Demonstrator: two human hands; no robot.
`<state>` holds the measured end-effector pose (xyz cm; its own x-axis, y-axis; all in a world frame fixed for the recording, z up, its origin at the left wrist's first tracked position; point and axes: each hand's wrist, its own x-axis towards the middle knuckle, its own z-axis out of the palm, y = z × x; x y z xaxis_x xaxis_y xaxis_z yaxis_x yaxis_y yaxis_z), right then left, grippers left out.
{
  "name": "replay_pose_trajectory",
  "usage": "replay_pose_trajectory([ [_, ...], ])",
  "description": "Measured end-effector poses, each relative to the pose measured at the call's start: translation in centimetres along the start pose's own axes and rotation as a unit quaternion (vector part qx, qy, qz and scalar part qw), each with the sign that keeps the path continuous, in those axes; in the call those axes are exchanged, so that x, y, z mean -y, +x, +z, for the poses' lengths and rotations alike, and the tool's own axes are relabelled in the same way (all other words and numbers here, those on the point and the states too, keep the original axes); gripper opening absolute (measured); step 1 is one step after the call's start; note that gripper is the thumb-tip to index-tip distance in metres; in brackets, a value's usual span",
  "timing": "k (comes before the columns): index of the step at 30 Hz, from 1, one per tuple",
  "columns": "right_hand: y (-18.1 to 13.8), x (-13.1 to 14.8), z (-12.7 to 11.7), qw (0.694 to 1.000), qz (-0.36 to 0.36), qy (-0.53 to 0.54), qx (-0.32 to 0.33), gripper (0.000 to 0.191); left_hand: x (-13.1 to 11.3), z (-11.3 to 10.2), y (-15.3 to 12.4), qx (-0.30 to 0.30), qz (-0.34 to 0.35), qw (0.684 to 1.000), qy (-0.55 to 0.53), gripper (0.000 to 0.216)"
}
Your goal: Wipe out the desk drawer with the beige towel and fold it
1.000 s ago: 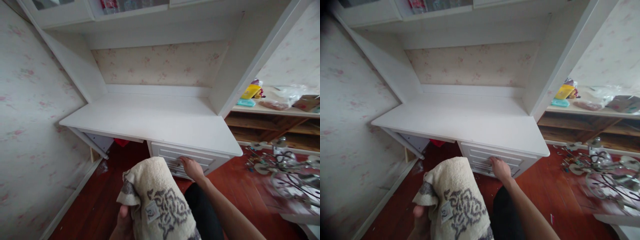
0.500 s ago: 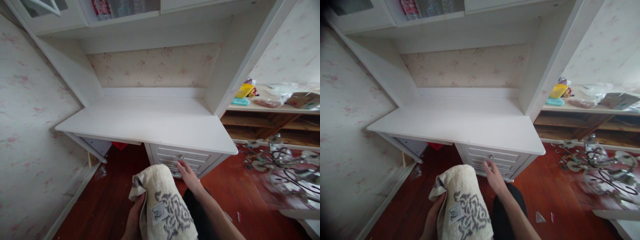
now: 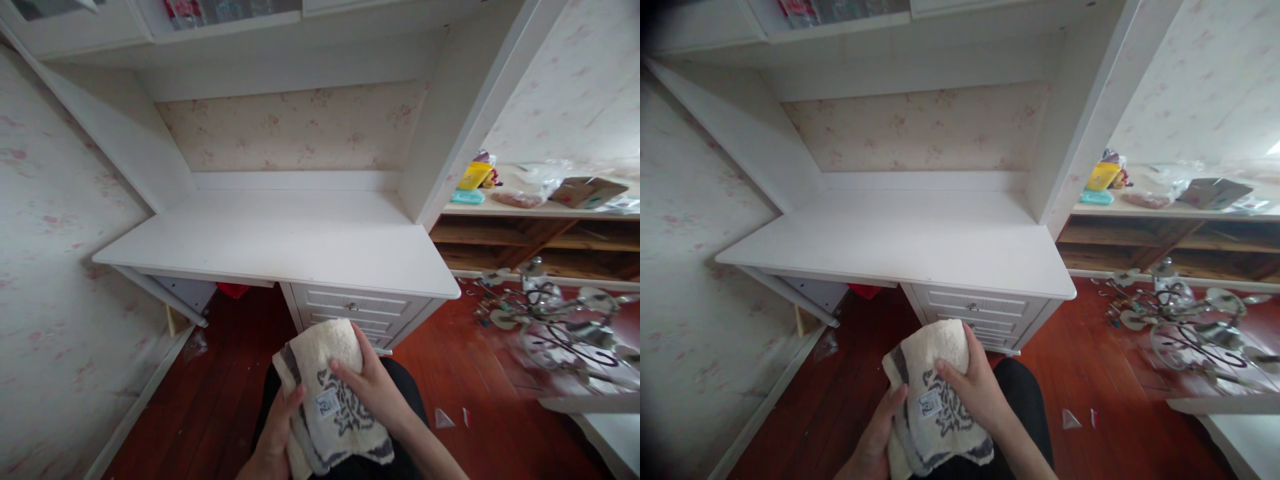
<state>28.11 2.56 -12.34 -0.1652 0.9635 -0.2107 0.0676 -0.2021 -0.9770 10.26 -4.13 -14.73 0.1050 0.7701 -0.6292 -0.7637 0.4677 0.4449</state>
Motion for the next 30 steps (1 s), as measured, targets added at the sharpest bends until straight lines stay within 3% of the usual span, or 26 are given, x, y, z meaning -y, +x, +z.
replay_pose_trajectory([
  [4,-0.3,-0.3,0.3,0.992,0.000,-0.113,0.048,0.074,0.4,0.6,0.4,-0.061,-0.024,0.997,0.041,0.067],
  [9,0.8,-0.4,-1.7,0.987,-0.009,-0.129,0.094,0.069,-0.8,0.7,0.8,-0.074,-0.073,0.995,-0.005,0.063],
  [11,2.2,0.2,-3.9,0.989,-0.024,-0.129,0.074,0.062,-1.3,0.6,1.4,-0.083,-0.106,0.990,-0.029,0.062],
  [13,4.2,1.6,-6.8,0.987,-0.054,-0.150,0.004,0.053,-1.7,0.6,2.4,-0.091,-0.127,0.987,-0.048,0.060],
  [15,6.8,3.8,-10.3,0.968,-0.089,-0.208,-0.104,0.047,-1.9,1.1,3.7,-0.091,-0.102,0.989,-0.055,0.055],
  [17,9.6,6.4,-13.8,0.926,-0.116,-0.294,-0.207,0.041,-2.1,2.2,5.2,-0.087,-0.045,0.994,-0.057,0.047],
  [19,12.3,8.3,-16.9,0.878,-0.109,-0.384,-0.265,0.041,-2.3,3.7,6.8,-0.078,0.013,0.994,-0.070,0.039],
  [21,14.4,9.0,-19.0,0.836,-0.068,-0.460,-0.290,0.046,-2.9,5.4,8.3,-0.060,0.064,0.992,-0.091,0.031],
  [23,15.6,8.5,-20.2,0.814,0.019,-0.501,-0.293,0.051,-3.7,7.0,9.6,-0.033,0.117,0.987,-0.109,0.025],
  [26,16.4,6.7,-20.6,0.807,0.106,-0.508,-0.282,0.053,-5.0,8.7,11.3,-0.012,0.180,0.976,-0.122,0.020],
  [30,16.3,5.7,-20.4,0.814,0.105,-0.503,-0.273,0.055,-5.7,9.8,12.8,-0.020,0.188,0.972,-0.138,0.017],
])
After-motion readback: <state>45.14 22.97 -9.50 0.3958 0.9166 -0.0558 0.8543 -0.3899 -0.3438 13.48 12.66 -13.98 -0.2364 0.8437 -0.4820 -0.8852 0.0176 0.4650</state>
